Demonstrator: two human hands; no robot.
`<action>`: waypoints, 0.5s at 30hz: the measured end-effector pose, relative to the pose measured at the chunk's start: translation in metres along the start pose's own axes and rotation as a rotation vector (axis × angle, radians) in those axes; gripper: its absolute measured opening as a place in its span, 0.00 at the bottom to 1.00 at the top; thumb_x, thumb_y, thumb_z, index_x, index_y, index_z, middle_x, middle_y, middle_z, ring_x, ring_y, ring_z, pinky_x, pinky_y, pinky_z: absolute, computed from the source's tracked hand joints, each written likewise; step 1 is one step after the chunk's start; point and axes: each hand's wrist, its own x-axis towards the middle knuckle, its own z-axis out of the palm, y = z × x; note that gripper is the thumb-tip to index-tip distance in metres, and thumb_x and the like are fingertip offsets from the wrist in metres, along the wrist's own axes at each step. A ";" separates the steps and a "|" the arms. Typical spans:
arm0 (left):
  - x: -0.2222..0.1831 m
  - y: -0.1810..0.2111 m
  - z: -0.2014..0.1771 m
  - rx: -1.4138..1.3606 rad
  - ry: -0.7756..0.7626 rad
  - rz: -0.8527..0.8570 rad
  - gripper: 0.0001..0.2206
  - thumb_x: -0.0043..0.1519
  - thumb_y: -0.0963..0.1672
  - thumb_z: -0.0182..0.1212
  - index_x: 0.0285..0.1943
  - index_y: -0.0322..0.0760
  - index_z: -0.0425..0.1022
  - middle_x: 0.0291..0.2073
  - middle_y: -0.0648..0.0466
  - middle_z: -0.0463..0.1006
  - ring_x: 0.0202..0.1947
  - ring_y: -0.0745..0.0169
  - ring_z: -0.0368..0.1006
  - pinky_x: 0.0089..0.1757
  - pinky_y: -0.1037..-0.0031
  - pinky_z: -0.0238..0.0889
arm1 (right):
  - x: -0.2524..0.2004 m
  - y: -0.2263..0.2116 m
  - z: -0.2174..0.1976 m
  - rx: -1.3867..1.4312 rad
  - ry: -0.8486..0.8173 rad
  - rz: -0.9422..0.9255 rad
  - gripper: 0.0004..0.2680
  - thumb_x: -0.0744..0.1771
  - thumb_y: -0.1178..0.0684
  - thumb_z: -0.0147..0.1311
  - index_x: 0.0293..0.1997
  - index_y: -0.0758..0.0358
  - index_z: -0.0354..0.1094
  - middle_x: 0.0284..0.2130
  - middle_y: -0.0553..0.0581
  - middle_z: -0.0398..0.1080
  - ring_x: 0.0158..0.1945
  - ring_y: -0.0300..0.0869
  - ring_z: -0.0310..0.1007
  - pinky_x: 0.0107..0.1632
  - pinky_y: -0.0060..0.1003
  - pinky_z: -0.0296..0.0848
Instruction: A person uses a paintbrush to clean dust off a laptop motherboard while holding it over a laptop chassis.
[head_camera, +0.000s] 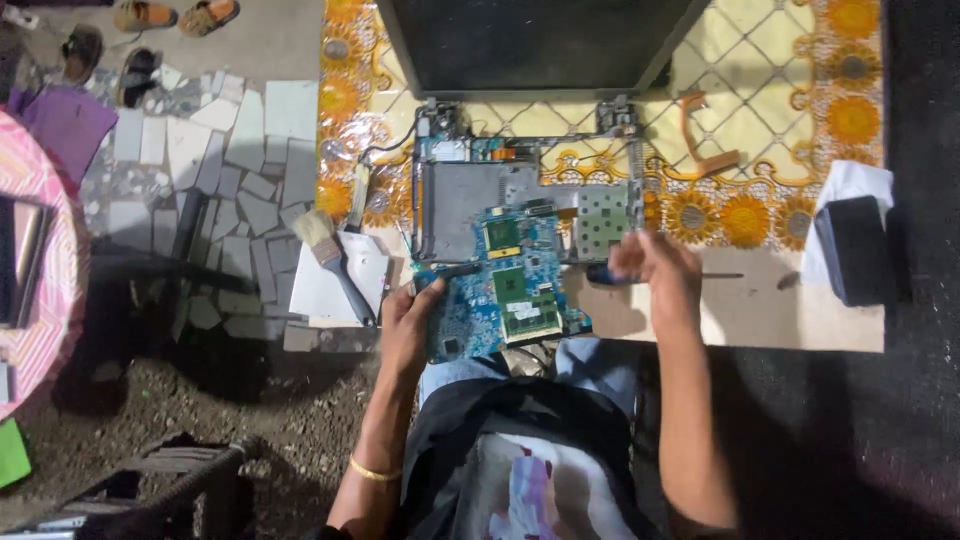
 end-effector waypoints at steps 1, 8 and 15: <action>0.015 -0.001 0.003 0.017 -0.021 0.005 0.13 0.68 0.48 0.74 0.36 0.35 0.84 0.23 0.49 0.81 0.23 0.59 0.77 0.33 0.69 0.72 | 0.029 -0.014 0.009 -0.040 -0.005 -0.056 0.08 0.74 0.50 0.57 0.53 0.64 0.75 0.38 0.65 0.82 0.38 0.47 0.87 0.41 0.36 0.86; 0.059 0.022 0.029 0.082 -0.018 -0.082 0.13 0.65 0.47 0.76 0.35 0.34 0.81 0.22 0.49 0.81 0.22 0.61 0.79 0.29 0.71 0.73 | 0.151 -0.041 0.046 -0.553 -0.153 -0.465 0.15 0.68 0.52 0.72 0.63 0.56 0.81 0.55 0.61 0.80 0.64 0.55 0.79 0.62 0.50 0.78; 0.125 -0.026 0.014 -0.066 -0.056 -0.114 0.13 0.64 0.44 0.76 0.32 0.32 0.79 0.18 0.48 0.79 0.16 0.63 0.78 0.25 0.75 0.73 | 0.193 -0.048 0.040 -1.001 -0.389 -0.463 0.11 0.67 0.57 0.69 0.55 0.53 0.85 0.50 0.58 0.82 0.56 0.58 0.79 0.58 0.52 0.77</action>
